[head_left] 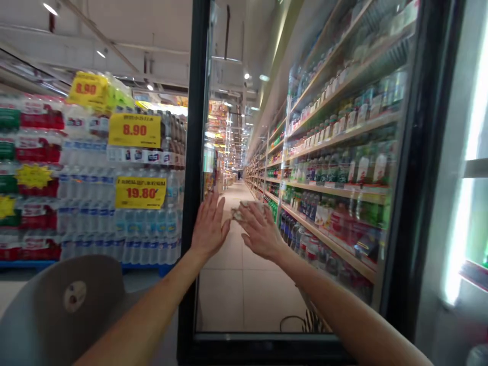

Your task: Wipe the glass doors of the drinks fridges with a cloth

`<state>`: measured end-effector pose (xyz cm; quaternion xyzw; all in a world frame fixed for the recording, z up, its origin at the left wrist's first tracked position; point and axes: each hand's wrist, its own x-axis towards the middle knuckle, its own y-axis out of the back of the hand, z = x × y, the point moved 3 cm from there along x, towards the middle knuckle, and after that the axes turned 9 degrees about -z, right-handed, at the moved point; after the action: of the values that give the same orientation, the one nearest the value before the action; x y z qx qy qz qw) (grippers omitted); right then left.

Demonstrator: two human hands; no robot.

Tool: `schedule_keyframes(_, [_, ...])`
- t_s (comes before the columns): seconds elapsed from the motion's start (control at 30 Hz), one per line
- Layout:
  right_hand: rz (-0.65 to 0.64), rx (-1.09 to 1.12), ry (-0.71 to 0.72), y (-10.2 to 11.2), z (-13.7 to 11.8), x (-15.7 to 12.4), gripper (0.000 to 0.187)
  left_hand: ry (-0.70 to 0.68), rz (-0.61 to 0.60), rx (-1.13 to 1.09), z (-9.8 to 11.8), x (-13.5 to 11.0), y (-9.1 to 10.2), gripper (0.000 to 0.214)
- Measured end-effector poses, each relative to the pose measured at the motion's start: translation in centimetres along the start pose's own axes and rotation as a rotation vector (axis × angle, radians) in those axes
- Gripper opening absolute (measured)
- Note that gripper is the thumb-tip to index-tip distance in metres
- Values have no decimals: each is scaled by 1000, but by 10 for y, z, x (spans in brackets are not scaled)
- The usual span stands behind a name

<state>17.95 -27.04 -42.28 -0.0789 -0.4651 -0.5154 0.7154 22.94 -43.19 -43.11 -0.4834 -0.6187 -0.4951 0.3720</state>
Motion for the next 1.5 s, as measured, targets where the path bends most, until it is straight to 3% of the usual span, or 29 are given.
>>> schedule_keyframes(0.03, [28, -14, -58, 4, 11, 3, 44, -17, -11, -18, -1, -1, 0, 65])
schedule_keyframes(0.13, [153, -53, -466, 21, 64, 18, 49, -63, -31, -102, -5, -2, 2, 63])
schedule_keyframes(0.2, [172, -54, -585, 26, 79, 22, 52, -70, -27, -160, -8, -2, 5, 61])
schedule_keyframes(0.27, [104, -46, -476, 20, 63, 14, 51, -67, -18, -200, -8, -3, 7, 60])
schedule_keyframes(0.4, [-26, -17, 19, -6, -11, -25, 43, -72, -12, -210, -7, -6, 7, 60])
schedule_keyframes(0.47, [-29, -3, 160, -12, -26, -31, 39, -84, -20, -197, -7, -7, 5, 61])
schedule_keyframes(0.53, [14, 1, 64, -7, -14, -18, 40, -98, -31, -186, -8, -8, 4, 62])
schedule_keyframes(0.63, [92, 16, -312, 5, 21, 11, 46, -113, -30, -178, -10, -8, 2, 62])
schedule_keyframes(0.7, [66, 43, -404, 5, 23, 18, 49, -116, -19, -173, -11, -8, 1, 62])
schedule_keyframes(0.77, [-31, 83, -266, -5, 0, 7, 51, -120, -11, -167, -11, -8, 1, 62])
schedule_keyframes(0.87, [-179, 149, 176, -25, -48, -28, 50, -134, -12, -160, -10, -8, 1, 63])
schedule_keyframes(0.93, [-180, 153, 326, -29, -55, -39, 46, -138, -21, -157, -10, -8, 1, 63])
schedule_keyframes(1.0, [-93, 116, 183, -22, -34, -29, 44, -141, -31, -151, -10, -8, 1, 63])
schedule_keyframes(1.1, [58, 58, -232, -3, 15, 2, 45, -142, -44, -131, -10, -8, 1, 64])
schedule_keyframes(1.17, [84, 48, -354, 3, 27, 11, 46, -150, -54, -109, -9, -8, 1, 64])
schedule_keyframes(1.23, [67, 43, -295, 1, 15, 4, 46, -160, -61, -76, -7, -7, 0, 65])
schedule_keyframes(1.33, [20, 44, 2, -11, -19, -22, 41, -162, -53, -16, -5, -7, -2, 67])
schedule_keyframes(1.4, [4, 39, 112, -14, -22, -31, 39, -157, -42, 21, -3, -7, -4, 67])
schedule_keyframes(1.43, [11, 28, 82, -12, -13, -28, 41, -153, -41, 37, -3, -7, -5, 67])
schedule_keyframes(1.5, [67, -6, -125, -2, 19, -13, 45, -146, -44, 62, -2, -7, -6, 66])
